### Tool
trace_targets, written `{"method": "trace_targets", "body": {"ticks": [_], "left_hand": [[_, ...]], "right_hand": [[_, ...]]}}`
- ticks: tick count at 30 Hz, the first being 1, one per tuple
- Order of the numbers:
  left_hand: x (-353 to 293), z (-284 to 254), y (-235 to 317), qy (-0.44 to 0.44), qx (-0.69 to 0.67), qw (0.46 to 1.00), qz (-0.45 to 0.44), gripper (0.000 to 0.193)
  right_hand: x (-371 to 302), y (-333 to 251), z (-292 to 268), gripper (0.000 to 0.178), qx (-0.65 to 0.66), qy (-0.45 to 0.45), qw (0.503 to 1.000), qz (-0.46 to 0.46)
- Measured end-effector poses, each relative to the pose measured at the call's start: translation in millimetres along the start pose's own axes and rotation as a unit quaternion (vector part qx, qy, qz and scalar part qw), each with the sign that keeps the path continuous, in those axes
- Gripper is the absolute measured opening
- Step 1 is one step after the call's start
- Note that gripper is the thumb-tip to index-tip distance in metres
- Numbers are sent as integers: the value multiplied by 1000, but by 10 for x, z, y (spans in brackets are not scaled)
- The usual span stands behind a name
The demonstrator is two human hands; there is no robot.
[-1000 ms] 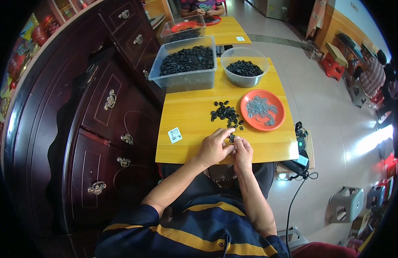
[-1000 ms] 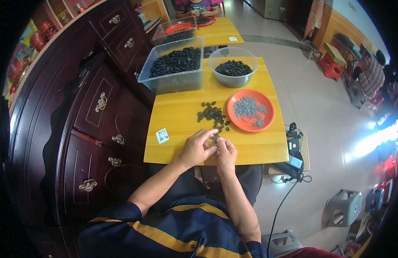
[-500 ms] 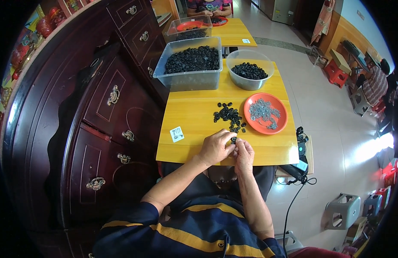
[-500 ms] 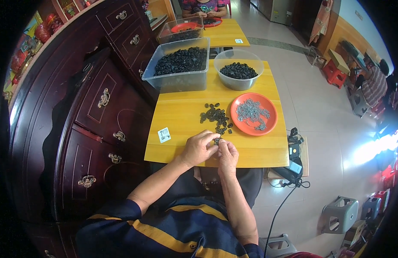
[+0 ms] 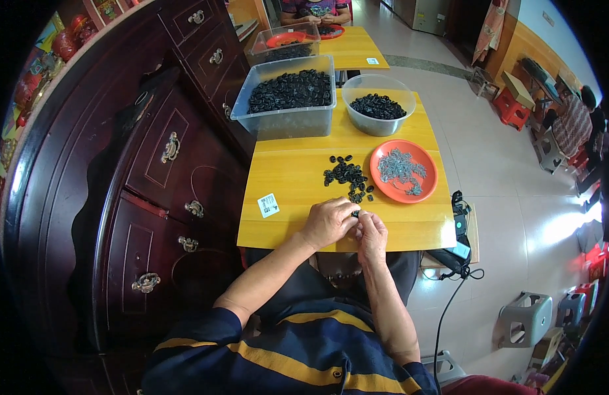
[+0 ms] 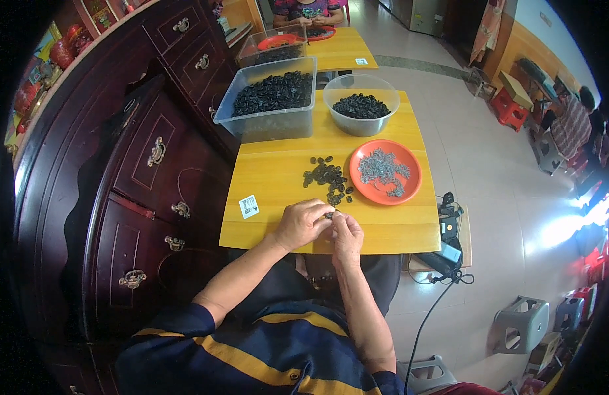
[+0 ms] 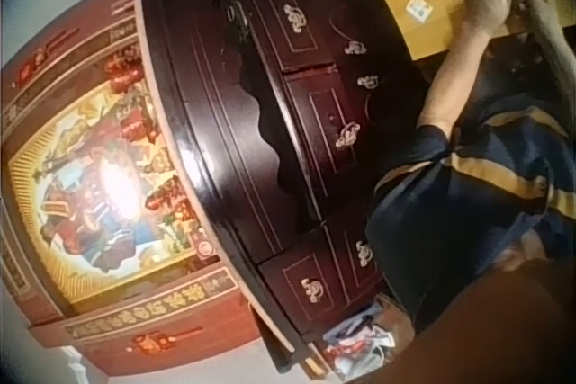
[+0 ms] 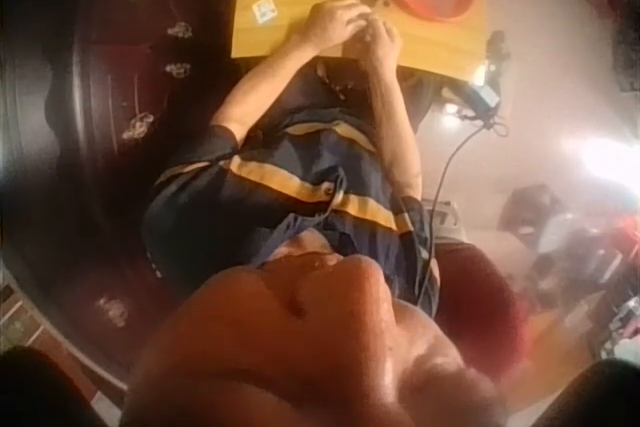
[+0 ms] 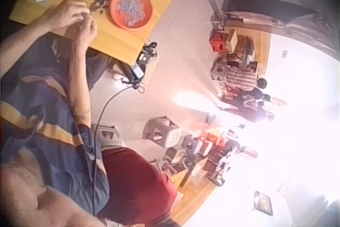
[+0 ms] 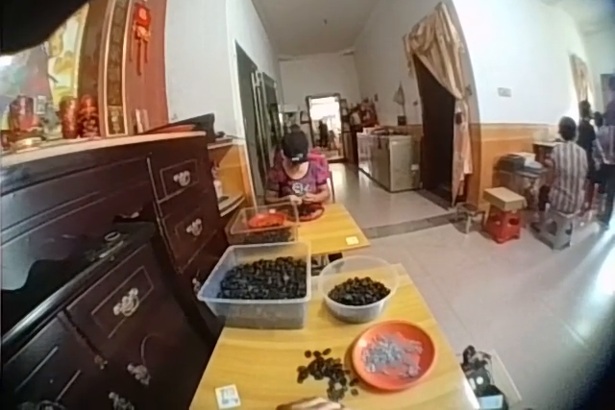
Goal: The person assembles small black plastic components by hand.
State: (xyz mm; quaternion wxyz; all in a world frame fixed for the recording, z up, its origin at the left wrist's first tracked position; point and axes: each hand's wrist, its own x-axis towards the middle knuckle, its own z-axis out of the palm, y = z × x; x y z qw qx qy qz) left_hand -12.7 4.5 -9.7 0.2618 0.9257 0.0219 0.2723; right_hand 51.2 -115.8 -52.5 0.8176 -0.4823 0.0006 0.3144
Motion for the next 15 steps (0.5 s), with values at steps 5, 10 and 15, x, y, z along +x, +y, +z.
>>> {"method": "trace_targets", "body": {"ticks": [5,10,15], "left_hand": [[-10,26,-14,13,-9,1000,15,21],[-31,21,-26,17,-17,1000,16,19],[-14,-7,-1,10,-37,999,-16,18]], "right_hand": [[12,22,-16,13,3,1,1000,-3],[-45,-37,27,11,1,6,1000,16],[-24,-44,30,10,6,1,1000,12]]}}
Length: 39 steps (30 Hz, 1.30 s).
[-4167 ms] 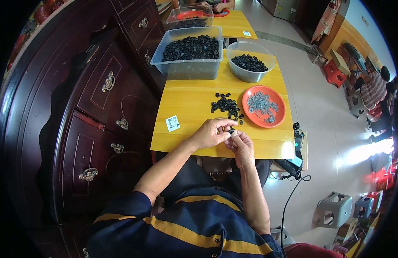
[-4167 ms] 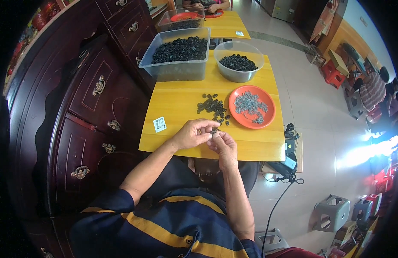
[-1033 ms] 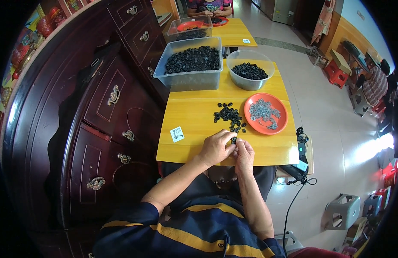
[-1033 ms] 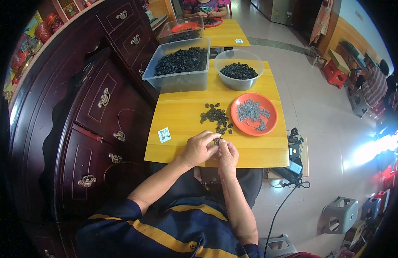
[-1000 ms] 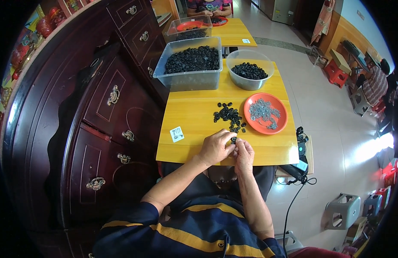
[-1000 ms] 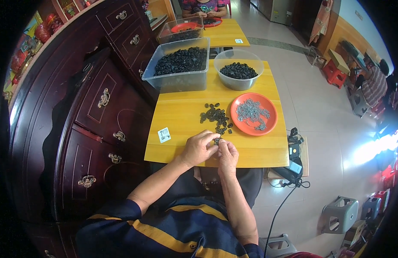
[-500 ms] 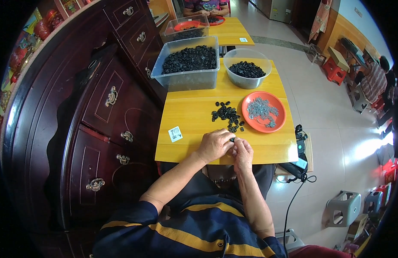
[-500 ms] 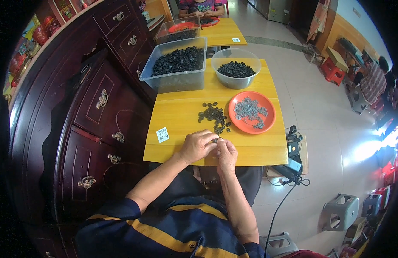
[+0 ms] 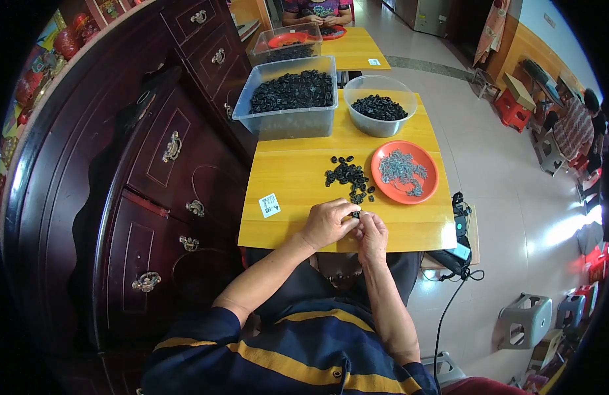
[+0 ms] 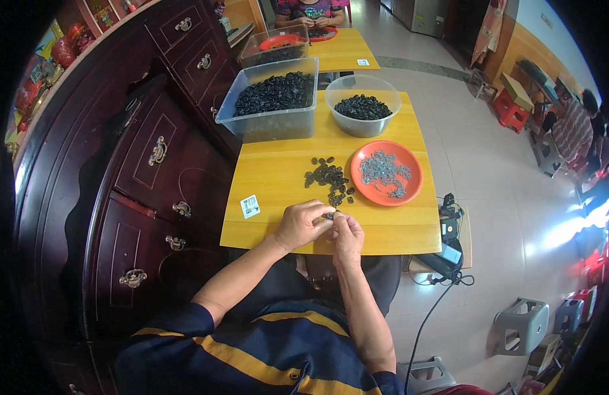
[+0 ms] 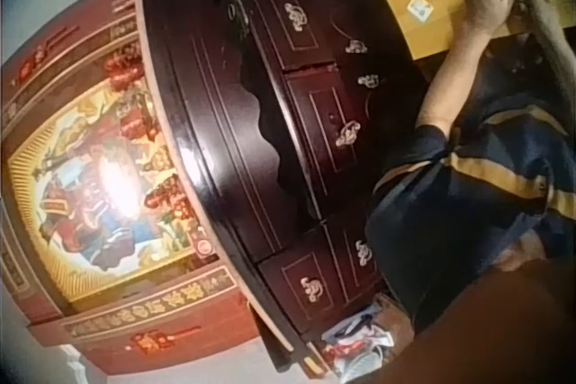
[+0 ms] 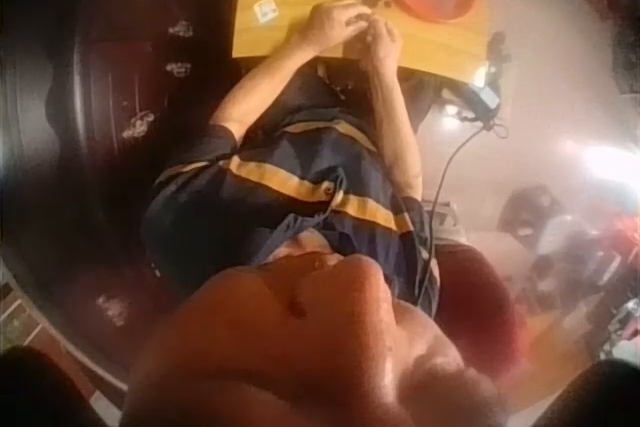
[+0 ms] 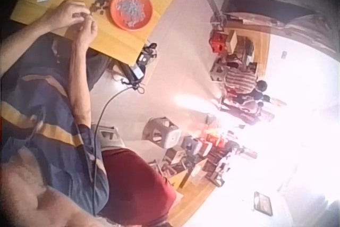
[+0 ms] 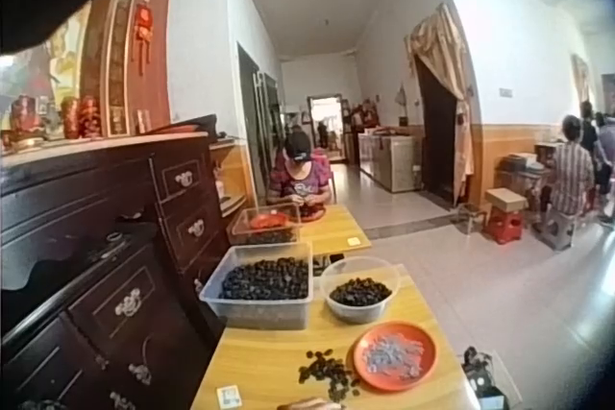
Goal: The person assembles small black plastic components by hand.
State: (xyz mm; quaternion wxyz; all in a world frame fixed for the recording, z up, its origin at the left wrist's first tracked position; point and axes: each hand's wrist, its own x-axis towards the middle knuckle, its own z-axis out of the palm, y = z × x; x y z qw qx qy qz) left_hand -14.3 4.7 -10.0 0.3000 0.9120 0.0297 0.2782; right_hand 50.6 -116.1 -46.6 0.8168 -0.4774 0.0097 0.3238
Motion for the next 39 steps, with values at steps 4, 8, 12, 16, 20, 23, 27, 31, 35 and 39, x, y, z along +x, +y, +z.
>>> {"method": "trace_targets", "body": {"ticks": [4,8,12,16,20,23,27,31,35,39], "left_hand": [[28,-20,-6,-13,-6,1000,-19,17],[49,-31,-46,-21,-11,1000,-6,15],[44,-45,-45,-17,-2,1000,16,15],[41,-125,-1,-72,-51,995,-40,17],[-6,-154,-146,-85,-189,971,-122,19],[81,-377,-267,-199,-115,964,-135,15],[317,-764,-705,-304,12,945,-118,14],[983,-1258,-993,-29,-205,948,-241,29],[1209,-1232,-973,72,-173,961,-204,36],[910,-653,-966,-24,-105,985,-133,16]], "right_hand": [[13,7,-12,11,-4,-13,1000,2],[46,87,-2,17,-2,-13,1000,-22],[60,87,-59,17,-10,-19,1000,-18],[37,67,-85,16,-31,-44,998,-17],[64,40,-93,19,-148,-76,983,-79],[124,-14,-202,19,-237,-56,961,-130],[261,-25,-400,16,-336,22,915,-221],[178,-87,-341,13,-362,28,885,-291],[188,-94,-351,11,-387,27,864,-321],[166,-118,-316,10,-397,21,861,-318]]}}
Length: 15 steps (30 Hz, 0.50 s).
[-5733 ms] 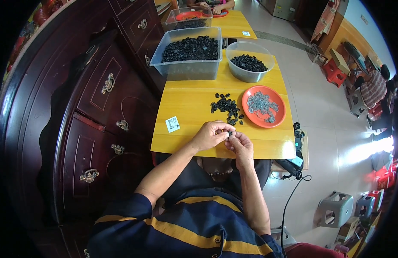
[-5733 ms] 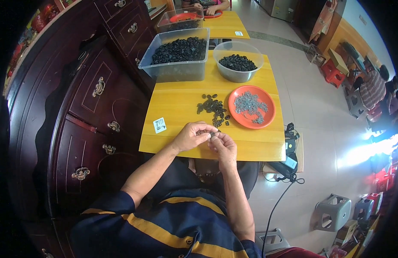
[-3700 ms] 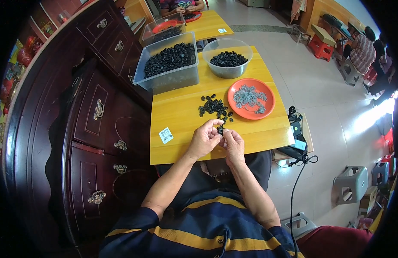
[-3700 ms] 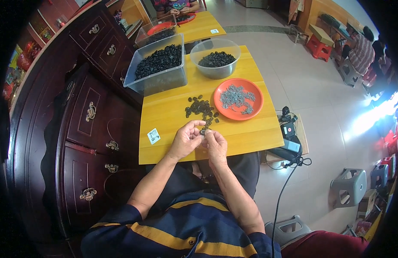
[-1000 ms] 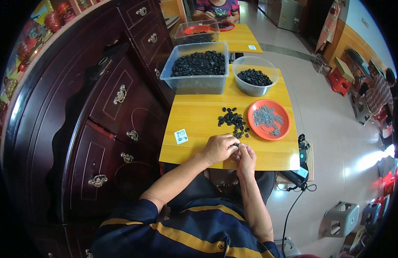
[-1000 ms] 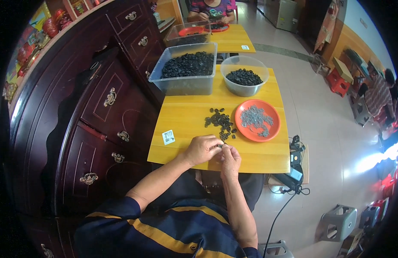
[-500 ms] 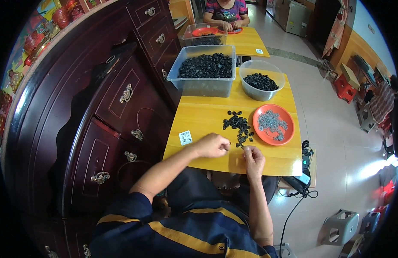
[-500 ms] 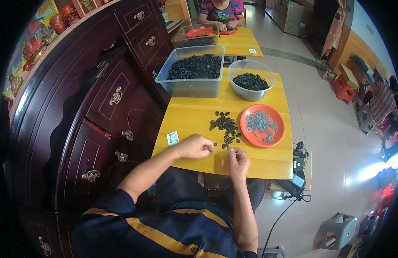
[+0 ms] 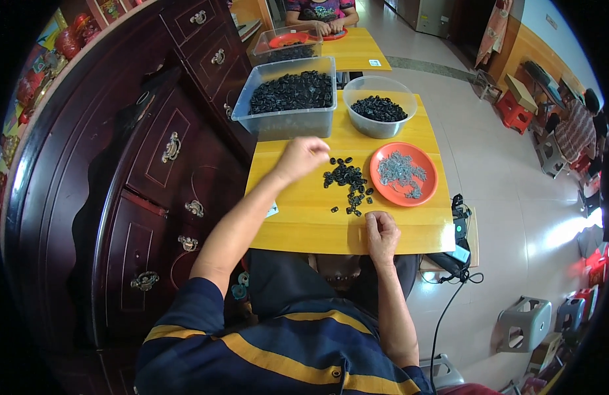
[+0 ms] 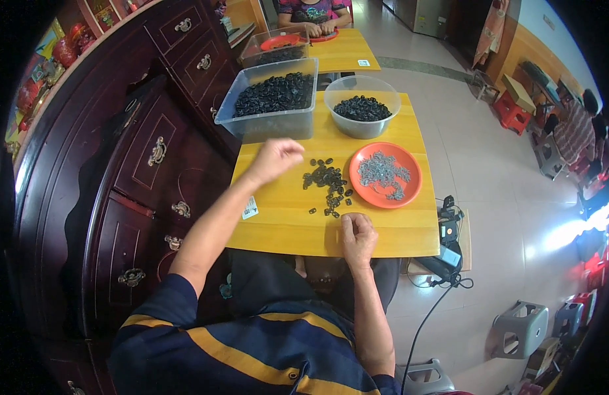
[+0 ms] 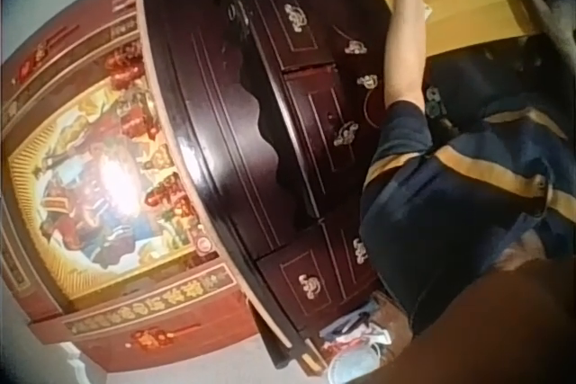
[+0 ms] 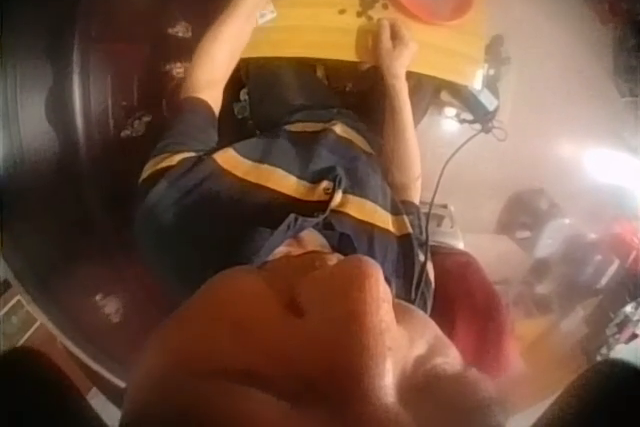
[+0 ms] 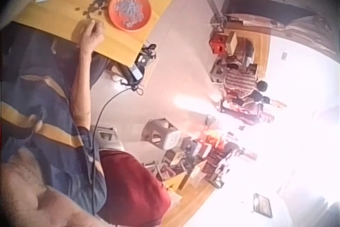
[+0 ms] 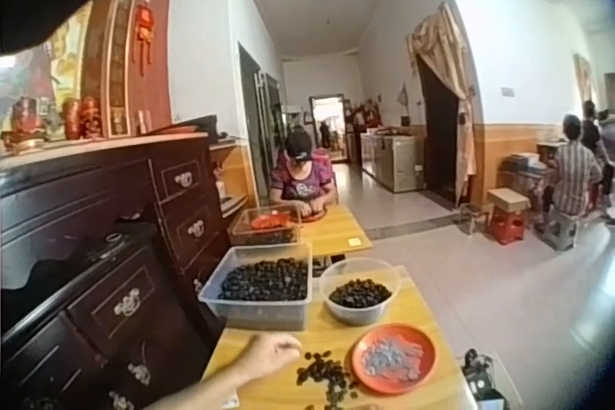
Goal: The person assembles small black plastic components by hand.
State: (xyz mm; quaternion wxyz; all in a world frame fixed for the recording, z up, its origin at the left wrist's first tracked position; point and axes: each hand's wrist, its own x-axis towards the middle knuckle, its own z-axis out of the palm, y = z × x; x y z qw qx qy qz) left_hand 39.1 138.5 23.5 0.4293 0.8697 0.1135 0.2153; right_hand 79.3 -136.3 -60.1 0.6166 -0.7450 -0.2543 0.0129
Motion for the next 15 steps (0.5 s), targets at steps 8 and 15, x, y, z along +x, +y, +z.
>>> {"method": "trace_targets", "body": {"ticks": [8,15], "left_hand": [[-339,848,8,-71,194,970,127,22],[-327,903,-82,-113,232,957,131,15]], "right_hand": [[7,-16,-20,9,-13,-4,1000,-20],[3,-17,-18,9,-13,-11,1000,-11]]}}
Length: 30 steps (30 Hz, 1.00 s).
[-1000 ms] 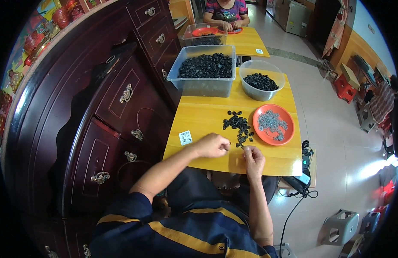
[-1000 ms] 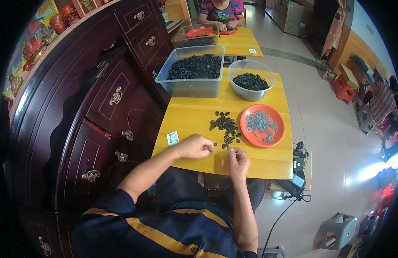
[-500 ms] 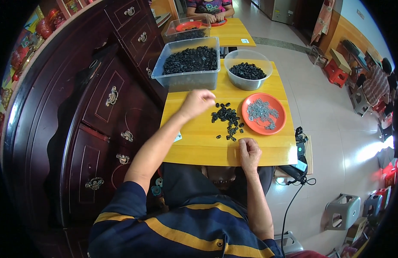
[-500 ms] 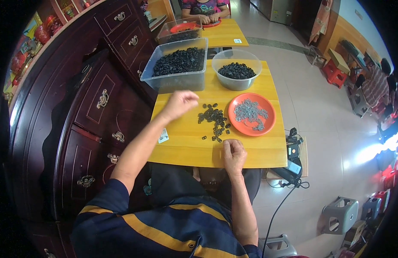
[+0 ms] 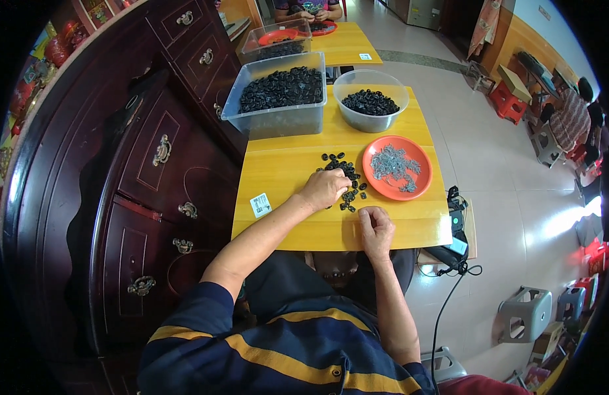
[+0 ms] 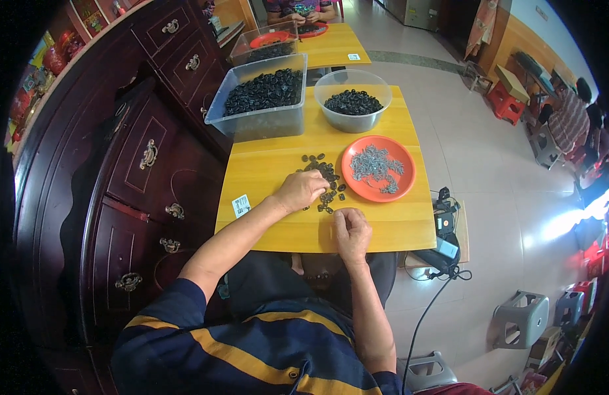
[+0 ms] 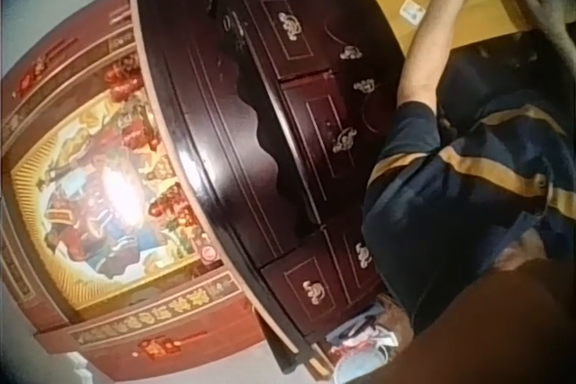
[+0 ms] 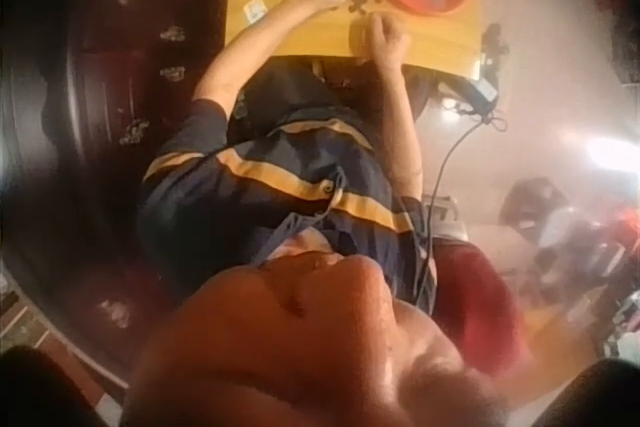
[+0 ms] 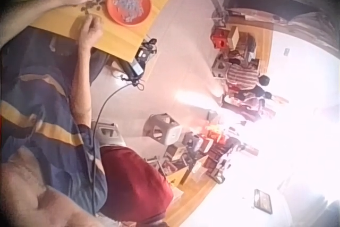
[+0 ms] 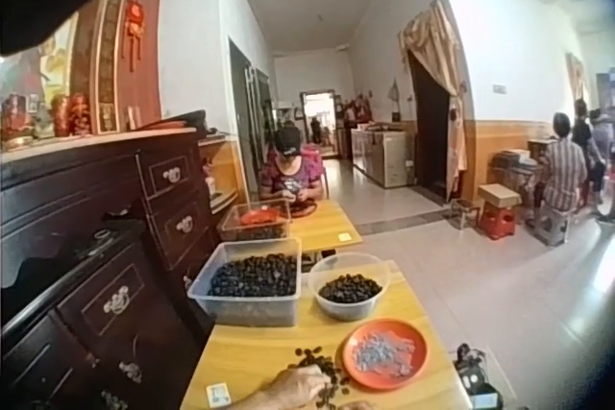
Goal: The person assembles small black plastic components by hand.
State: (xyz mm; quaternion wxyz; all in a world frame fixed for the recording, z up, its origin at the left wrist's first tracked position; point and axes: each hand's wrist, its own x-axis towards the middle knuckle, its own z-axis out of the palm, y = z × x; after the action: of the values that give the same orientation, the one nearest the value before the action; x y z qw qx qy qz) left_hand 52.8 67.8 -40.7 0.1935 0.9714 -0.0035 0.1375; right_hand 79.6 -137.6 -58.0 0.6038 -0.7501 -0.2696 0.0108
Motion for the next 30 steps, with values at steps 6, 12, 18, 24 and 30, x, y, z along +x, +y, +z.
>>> {"method": "trace_targets", "body": {"ticks": [6,12,18,24,30], "left_hand": [[15,2,1,5,-4,1000,-12,10],[65,-49,-22,-29,2,999,-17,11],[104,-121,98,-59,55,996,-31,13],[13,-160,447,-19,-136,990,-26,15],[-22,-104,675,-26,-202,978,-37,14]], "right_hand": [[1,-23,-4,10,-5,5,1000,7],[-3,-33,-10,10,-4,5,1000,5],[-1,22,-14,10,-4,9,1000,7],[-14,55,28,12,93,27,992,79],[-7,137,40,13,192,26,978,73]]}}
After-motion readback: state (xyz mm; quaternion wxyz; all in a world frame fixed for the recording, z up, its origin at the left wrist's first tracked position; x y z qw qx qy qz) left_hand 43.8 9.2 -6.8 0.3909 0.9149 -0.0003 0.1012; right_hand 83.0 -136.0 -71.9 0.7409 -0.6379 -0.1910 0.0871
